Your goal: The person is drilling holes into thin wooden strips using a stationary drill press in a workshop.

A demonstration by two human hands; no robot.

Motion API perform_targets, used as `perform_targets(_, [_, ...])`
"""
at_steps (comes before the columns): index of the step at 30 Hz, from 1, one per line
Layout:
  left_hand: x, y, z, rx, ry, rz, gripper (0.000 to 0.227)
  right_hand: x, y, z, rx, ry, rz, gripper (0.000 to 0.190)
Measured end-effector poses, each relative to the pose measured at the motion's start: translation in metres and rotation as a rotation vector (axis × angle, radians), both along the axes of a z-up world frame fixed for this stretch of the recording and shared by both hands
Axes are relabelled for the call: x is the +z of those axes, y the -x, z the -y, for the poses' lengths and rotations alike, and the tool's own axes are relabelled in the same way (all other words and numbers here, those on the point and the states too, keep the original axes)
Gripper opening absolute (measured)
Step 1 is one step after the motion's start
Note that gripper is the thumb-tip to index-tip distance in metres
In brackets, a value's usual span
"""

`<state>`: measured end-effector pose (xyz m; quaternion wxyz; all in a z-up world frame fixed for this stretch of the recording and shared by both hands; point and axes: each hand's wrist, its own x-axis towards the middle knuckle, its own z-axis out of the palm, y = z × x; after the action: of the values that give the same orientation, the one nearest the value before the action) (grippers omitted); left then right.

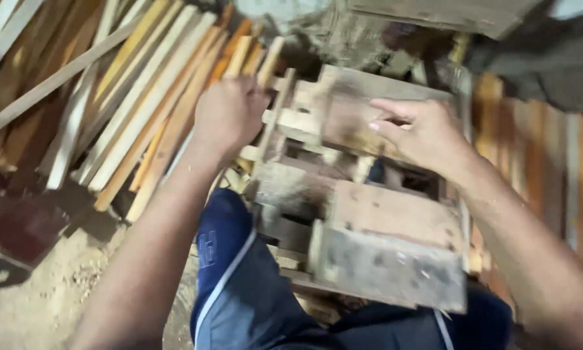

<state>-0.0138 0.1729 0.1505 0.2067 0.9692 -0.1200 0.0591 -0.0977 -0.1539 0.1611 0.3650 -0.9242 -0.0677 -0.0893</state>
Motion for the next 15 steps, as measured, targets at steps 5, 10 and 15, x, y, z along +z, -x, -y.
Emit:
perform_targets(5, [-0.106, 0.021, -0.107, 0.297, -0.115, -0.148, 0.030, -0.006, -0.065, -0.100, 0.255, 0.110, -0.091, 0.045])
perform_targets(10, [-0.185, 0.051, -0.129, 0.378, -0.406, 0.141, 0.052, -0.031, -0.102, -0.184, 0.381, 0.268, -0.171, 0.044])
perform_targets(15, [-0.222, 0.044, -0.143, 0.453, -0.212, -0.037, 0.076, -0.053, -0.120, -0.246, 0.519, 0.477, -0.265, 0.044])
